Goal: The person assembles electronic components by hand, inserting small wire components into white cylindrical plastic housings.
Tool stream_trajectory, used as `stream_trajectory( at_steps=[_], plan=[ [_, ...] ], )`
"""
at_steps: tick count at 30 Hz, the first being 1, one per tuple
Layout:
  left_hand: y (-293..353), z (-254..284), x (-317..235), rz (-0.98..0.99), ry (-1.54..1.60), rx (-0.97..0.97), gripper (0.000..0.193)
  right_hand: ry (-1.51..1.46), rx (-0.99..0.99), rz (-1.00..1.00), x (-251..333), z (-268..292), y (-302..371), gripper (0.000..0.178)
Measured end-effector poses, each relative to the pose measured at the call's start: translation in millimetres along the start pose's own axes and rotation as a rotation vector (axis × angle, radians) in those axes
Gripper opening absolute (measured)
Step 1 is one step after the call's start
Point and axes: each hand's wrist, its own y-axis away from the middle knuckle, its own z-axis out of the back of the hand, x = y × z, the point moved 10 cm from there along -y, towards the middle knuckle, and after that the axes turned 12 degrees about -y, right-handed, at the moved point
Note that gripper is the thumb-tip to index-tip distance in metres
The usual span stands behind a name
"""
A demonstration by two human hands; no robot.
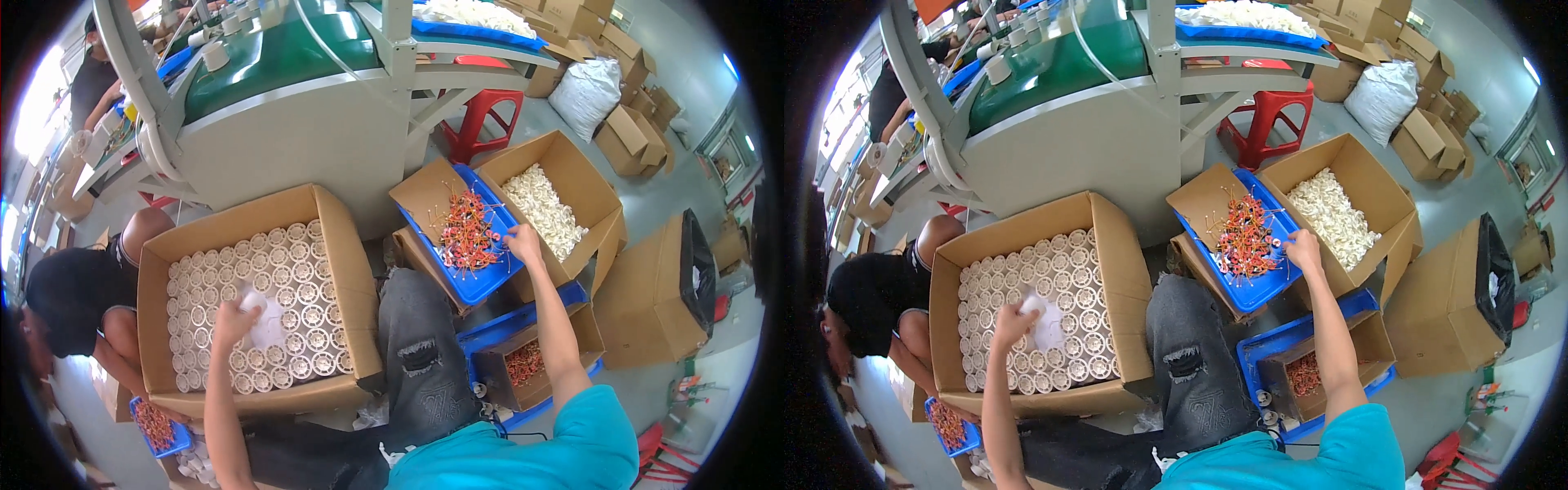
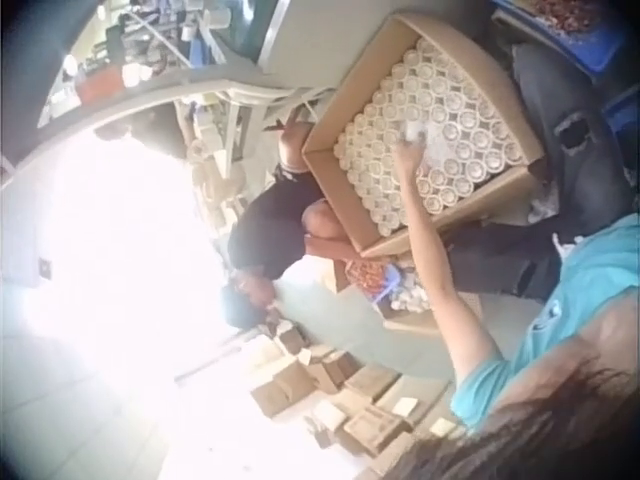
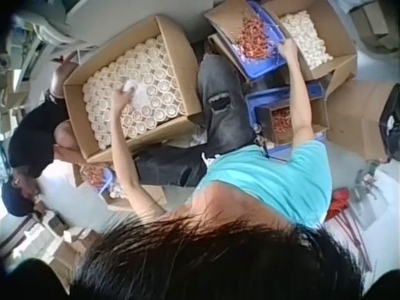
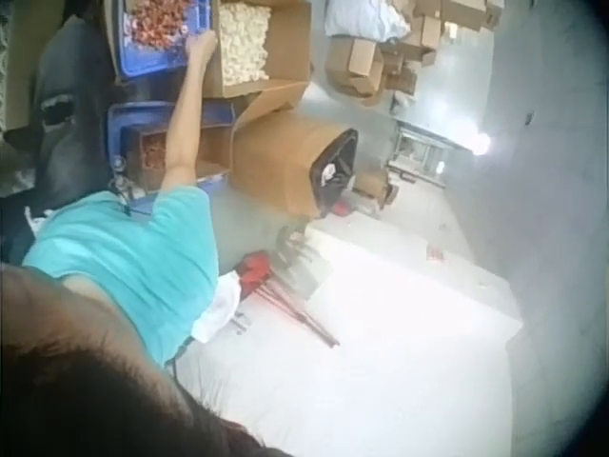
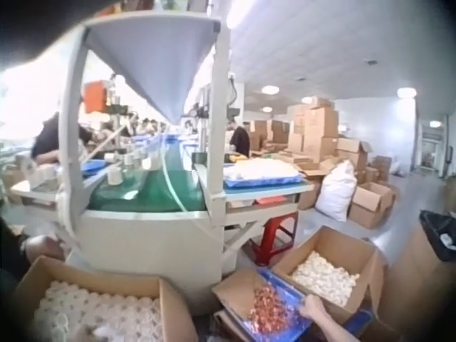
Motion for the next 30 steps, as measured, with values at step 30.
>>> stream_trajectory(
  at_steps=[30],
  plan=[
    [143.7, 46.2, -67.4, -0.319, 1.575, 0.099, 0.061, -1.201, 1.403, 0.398, 461.5, -140.9, 298.4, 0.021]
  ],
)
